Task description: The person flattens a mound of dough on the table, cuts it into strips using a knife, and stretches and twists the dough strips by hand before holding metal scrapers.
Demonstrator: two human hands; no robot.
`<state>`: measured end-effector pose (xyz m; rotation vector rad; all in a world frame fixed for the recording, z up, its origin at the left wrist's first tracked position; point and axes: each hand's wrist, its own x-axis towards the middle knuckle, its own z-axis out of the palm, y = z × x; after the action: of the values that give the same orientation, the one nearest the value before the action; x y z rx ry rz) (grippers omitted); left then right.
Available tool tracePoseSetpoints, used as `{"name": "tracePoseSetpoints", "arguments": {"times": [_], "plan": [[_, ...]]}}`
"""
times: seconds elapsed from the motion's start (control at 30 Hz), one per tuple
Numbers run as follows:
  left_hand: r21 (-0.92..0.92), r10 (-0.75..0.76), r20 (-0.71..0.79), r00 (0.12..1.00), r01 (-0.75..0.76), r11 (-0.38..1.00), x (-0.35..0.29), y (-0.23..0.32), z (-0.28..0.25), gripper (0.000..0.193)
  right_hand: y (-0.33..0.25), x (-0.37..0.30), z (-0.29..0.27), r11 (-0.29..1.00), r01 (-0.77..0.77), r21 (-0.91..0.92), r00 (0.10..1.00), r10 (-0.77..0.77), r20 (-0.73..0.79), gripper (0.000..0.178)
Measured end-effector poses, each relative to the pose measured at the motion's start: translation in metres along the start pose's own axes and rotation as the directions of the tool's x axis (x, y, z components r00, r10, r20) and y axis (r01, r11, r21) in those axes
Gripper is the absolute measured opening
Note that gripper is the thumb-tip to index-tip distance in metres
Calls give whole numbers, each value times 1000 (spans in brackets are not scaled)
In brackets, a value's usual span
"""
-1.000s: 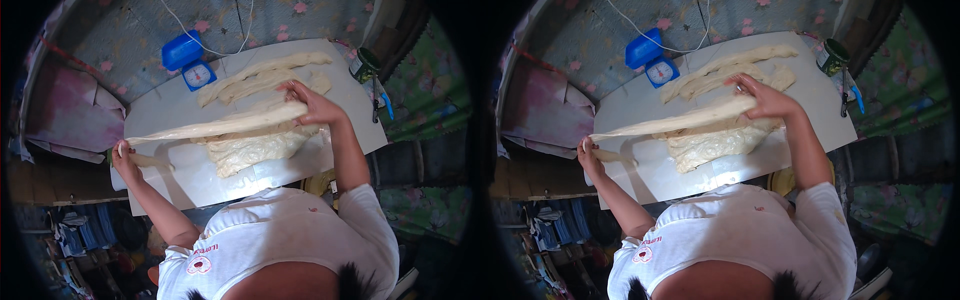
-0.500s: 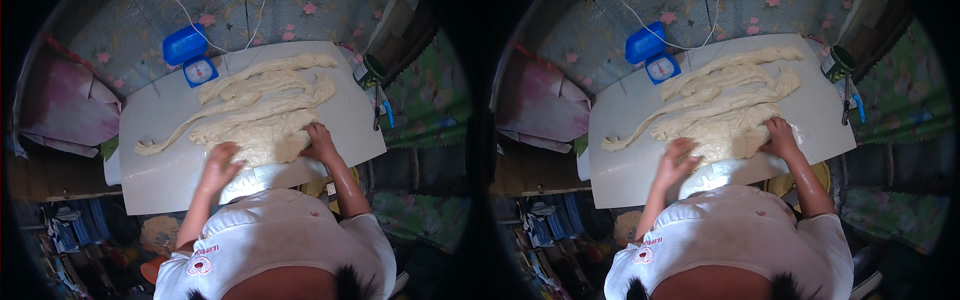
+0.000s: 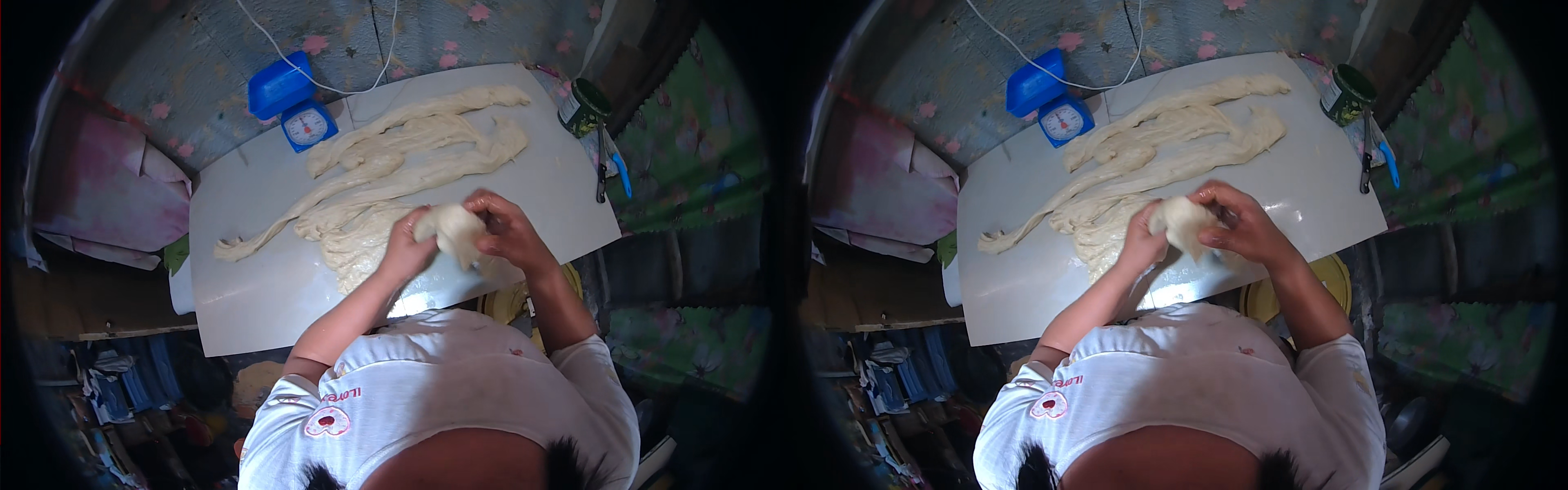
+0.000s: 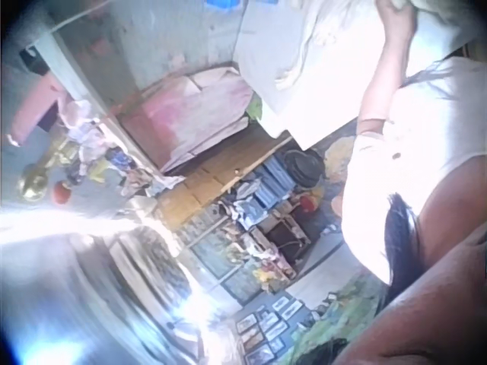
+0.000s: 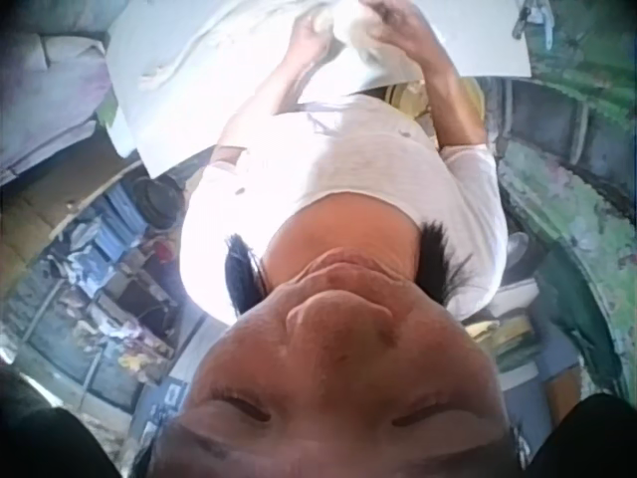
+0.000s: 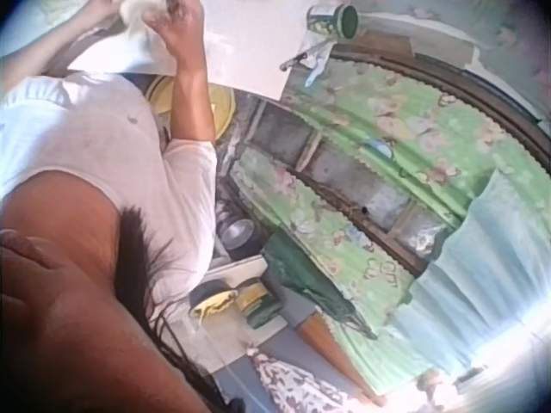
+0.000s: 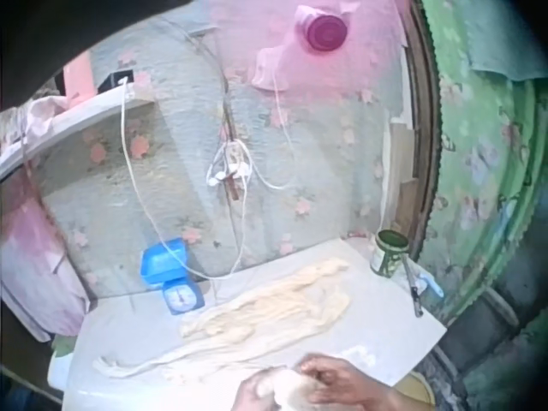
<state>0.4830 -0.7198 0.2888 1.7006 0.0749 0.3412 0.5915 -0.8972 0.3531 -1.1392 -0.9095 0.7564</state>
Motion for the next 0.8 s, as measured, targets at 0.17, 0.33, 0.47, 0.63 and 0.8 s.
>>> {"name": "tracePoseSetpoints", "arguments": {"times": [0.17, 0.33, 0.47, 0.63, 0.8], "plan": [[-786, -408, -16, 913, 240, 569, 8, 11, -10, 31, 71, 26, 22, 836, 106, -539, 975, -194, -109, 101], [-736, -390, -125, 912, 179, 653, -2, 35, -31, 42, 97, 31, 16, 752, -114, -649, 993, 100, -59, 83], [-629, -243, -388, 889, -62, 774, -21, 57, -78, 47, 70, 47, -6, 715, 69, -696, 972, 108, 207, 47], [-732, 14, -471, 882, -400, 552, -54, 100, -165, 44, 55, 73, -60, 730, 155, -665, 976, -11, 216, 45], [-606, 217, -529, 820, -544, 580, -101, 115, -214, 46, 63, 76, -115, 689, -417, -593, 892, 436, -120, 47]]}}
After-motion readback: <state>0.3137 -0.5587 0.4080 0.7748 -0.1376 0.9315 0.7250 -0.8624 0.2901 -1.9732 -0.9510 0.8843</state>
